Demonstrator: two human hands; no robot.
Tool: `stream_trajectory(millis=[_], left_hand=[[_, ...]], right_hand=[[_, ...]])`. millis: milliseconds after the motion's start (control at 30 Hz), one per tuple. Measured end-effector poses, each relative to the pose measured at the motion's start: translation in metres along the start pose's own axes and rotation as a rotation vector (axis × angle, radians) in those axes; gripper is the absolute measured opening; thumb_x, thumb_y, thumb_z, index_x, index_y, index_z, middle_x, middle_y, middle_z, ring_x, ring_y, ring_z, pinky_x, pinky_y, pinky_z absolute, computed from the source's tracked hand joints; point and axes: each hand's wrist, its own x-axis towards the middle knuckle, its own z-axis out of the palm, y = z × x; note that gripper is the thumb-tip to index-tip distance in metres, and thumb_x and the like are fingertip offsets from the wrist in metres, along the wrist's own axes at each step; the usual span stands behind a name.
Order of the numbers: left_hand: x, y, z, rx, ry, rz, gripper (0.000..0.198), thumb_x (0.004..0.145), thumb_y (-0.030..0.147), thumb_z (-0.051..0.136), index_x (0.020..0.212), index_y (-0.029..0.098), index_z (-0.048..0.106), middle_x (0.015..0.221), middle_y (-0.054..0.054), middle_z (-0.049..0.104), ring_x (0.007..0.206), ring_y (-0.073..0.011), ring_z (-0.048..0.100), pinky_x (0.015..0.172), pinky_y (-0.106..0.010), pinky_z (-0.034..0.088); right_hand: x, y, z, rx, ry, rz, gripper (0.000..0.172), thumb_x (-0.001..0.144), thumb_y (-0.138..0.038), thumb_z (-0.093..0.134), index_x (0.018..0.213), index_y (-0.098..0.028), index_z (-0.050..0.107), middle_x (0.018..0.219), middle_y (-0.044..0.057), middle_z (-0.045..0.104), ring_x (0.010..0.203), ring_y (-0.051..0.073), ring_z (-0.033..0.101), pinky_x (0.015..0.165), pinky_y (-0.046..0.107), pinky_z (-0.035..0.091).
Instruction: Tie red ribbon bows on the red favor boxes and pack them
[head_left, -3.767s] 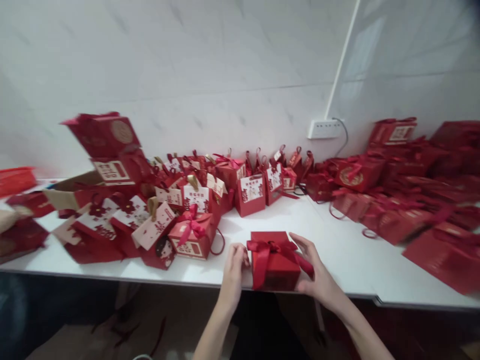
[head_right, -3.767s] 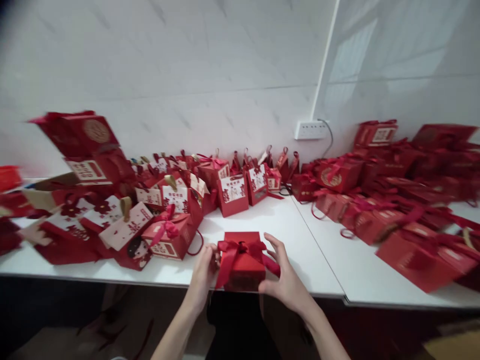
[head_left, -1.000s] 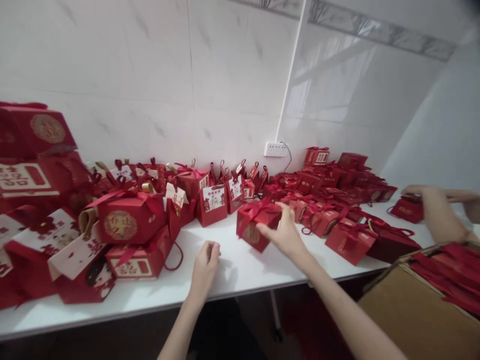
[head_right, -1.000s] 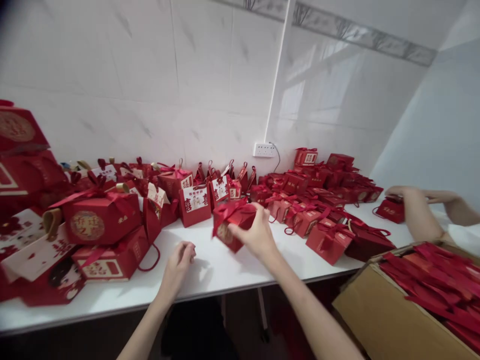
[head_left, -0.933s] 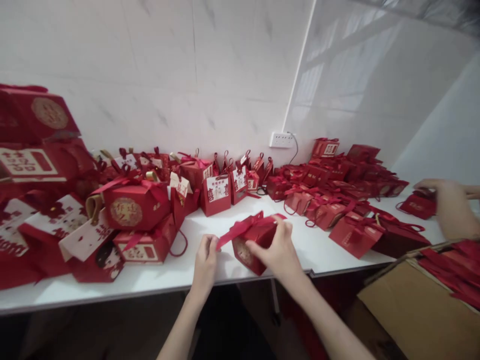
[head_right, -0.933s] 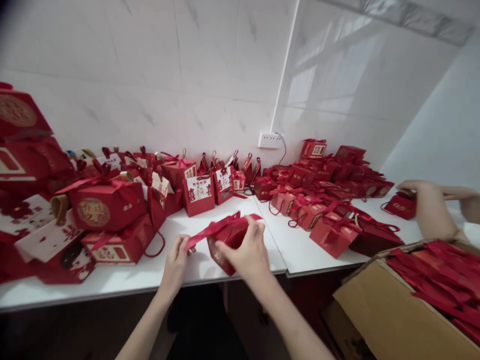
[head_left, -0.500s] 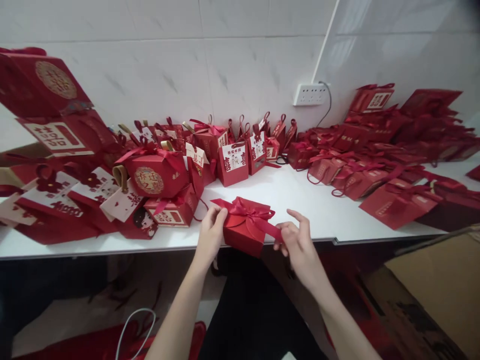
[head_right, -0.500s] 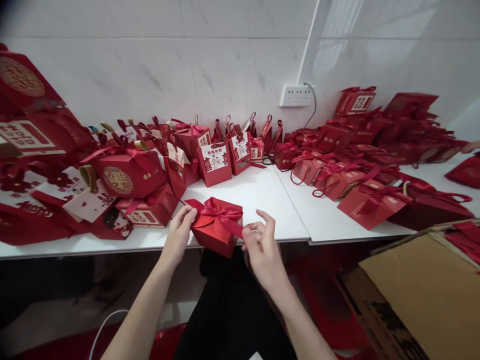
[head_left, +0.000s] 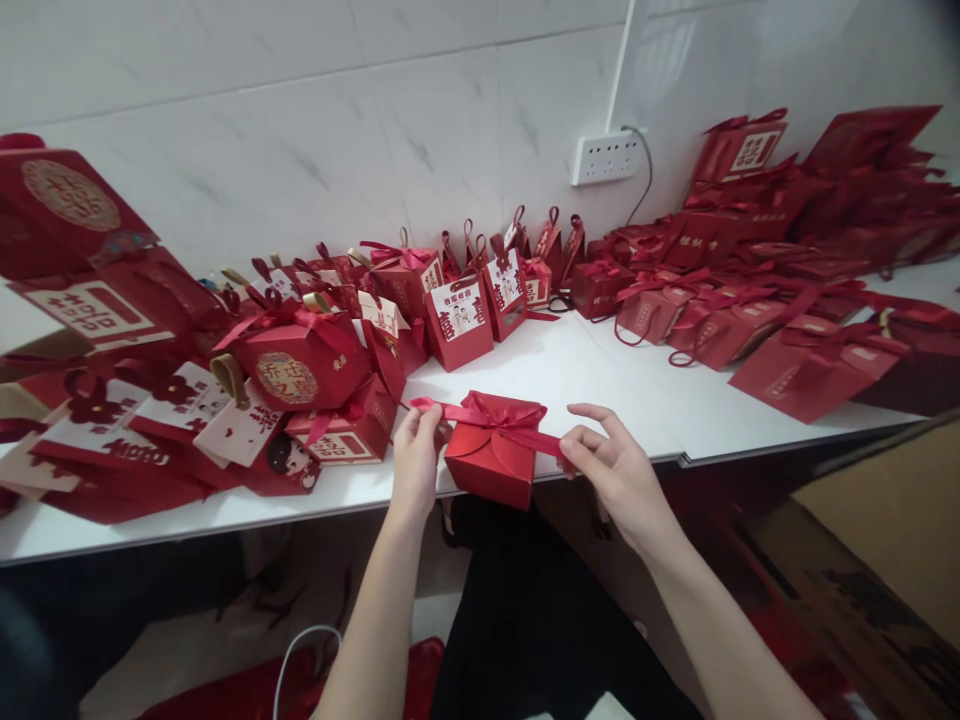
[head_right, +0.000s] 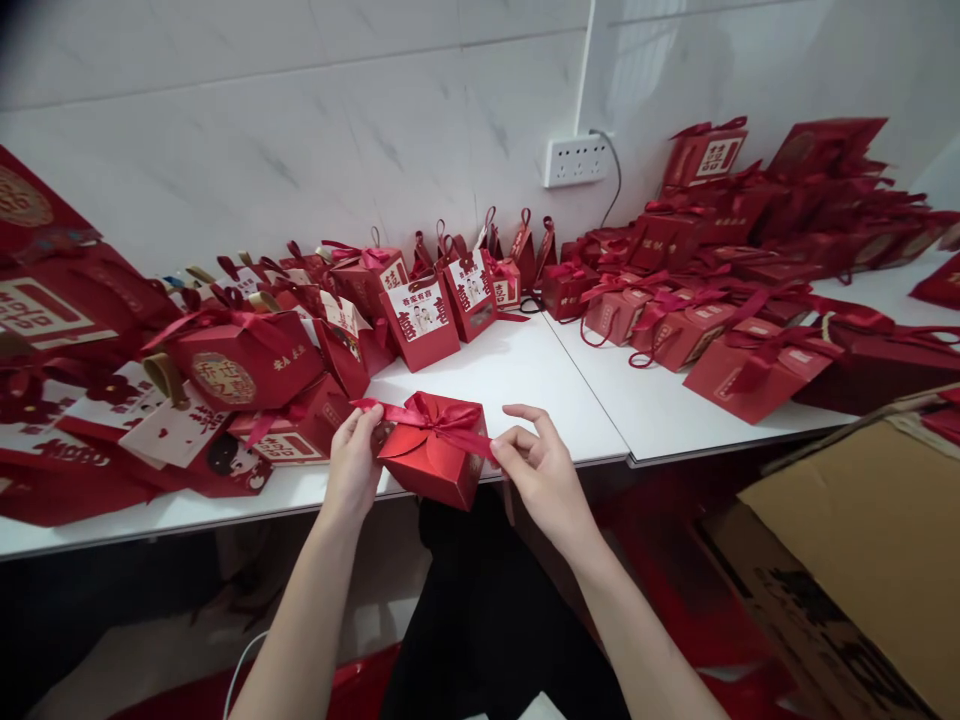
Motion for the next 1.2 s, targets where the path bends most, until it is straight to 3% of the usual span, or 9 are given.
stream_trajectory(millis=[167,300,467,600,733,833,933,1067,1200], left_hand=[[-0.006,-0.004,0.001,-0.012,0.05,0.056,0.027,0.063,0.037,0.071,0.067,0.016,0.053,0.055,0.005,0.052,0.051,-0.0062,0.048,0.052,-0.017,0.039],[-0.003,0.001,-0.001,-0.031,0.102,0.132,0.027,0.065,0.035,0.069,0.066,0.018,0.049,0.051,0.007,0.048,0.048,-0.007,0.047,0.053,-0.02,0.04],[0.008,0.023,-0.015,-0.103,0.227,0.234,0.028,0.066,0.035,0.064,0.066,0.02,0.04,0.05,0.008,0.051,0.045,-0.0073,0.048,0.051,-0.021,0.041],[0.013,0.05,-0.019,-0.157,0.279,0.28,0.021,0.063,0.03,0.063,0.065,0.019,0.045,0.052,0.007,0.054,0.048,-0.0087,0.052,0.055,-0.022,0.044],[0.013,0.082,-0.004,-0.238,0.169,0.289,0.012,0.063,0.025,0.06,0.062,0.017,0.051,0.066,-0.001,0.066,0.064,-0.0139,0.062,0.064,-0.027,0.049],[0.013,0.105,0.015,-0.3,-0.013,0.309,0.01,0.065,0.023,0.06,0.061,0.016,0.054,0.069,-0.003,0.067,0.07,-0.0155,0.063,0.069,-0.028,0.05],[0.015,0.124,0.034,-0.325,-0.166,0.329,0.011,0.066,0.023,0.062,0.062,0.016,0.054,0.062,0.001,0.062,0.062,-0.0123,0.06,0.065,-0.026,0.049],[0.019,0.137,0.051,-0.262,-0.259,0.354,0.016,0.065,0.024,0.065,0.064,0.016,0.051,0.059,0.002,0.059,0.054,-0.0096,0.057,0.056,-0.023,0.046],[0.024,0.141,0.057,-0.184,-0.316,0.372,0.02,0.066,0.028,0.068,0.072,0.018,0.052,0.065,0.002,0.064,0.056,-0.0103,0.061,0.058,-0.023,0.049]], right_hand=[[0.011,-0.002,-0.005,0.347,0.091,0.109,0.041,0.064,-0.027,0.079,0.095,-0.022,0.053,0.064,-0.008,0.059,0.061,0.009,0.059,0.064,0.023,0.048],[0.02,-0.011,-0.012,0.489,0.251,0.07,0.04,0.057,-0.016,0.08,0.088,-0.021,0.055,0.059,-0.007,0.061,0.056,0.008,0.058,0.063,0.024,0.053],[0.035,-0.035,-0.044,0.613,0.478,0.005,0.023,0.057,-0.007,0.064,0.076,-0.019,0.056,0.052,-0.007,0.056,0.053,0.009,0.059,0.056,0.021,0.053],[0.049,-0.064,-0.065,0.598,0.563,-0.09,0.013,0.065,-0.007,0.053,0.069,-0.019,0.056,0.051,-0.006,0.055,0.052,0.009,0.06,0.052,0.019,0.051],[0.064,-0.099,-0.057,0.493,0.433,-0.229,0.018,0.068,-0.006,0.051,0.069,-0.019,0.063,0.052,-0.005,0.057,0.05,0.009,0.058,0.05,0.02,0.051],[0.072,-0.126,-0.033,0.403,0.265,-0.268,0.019,0.064,-0.005,0.053,0.066,-0.017,0.067,0.059,0.001,0.064,0.057,0.012,0.061,0.054,0.024,0.053],[0.076,-0.148,-0.002,0.127,0.005,-0.338,0.019,0.063,-0.007,0.058,0.071,-0.018,0.072,0.065,0.002,0.067,0.062,0.015,0.062,0.059,0.03,0.053],[0.08,-0.16,0.036,-0.342,-0.302,-0.481,0.032,0.066,-0.012,0.066,0.096,-0.019,0.073,0.086,0.003,0.07,0.072,0.017,0.062,0.063,0.032,0.051],[0.093,-0.16,0.059,-0.525,-0.392,-0.652,0.018,0.078,-0.026,0.063,0.09,-0.019,0.074,0.087,0.005,0.069,0.081,0.019,0.063,0.073,0.035,0.051]])
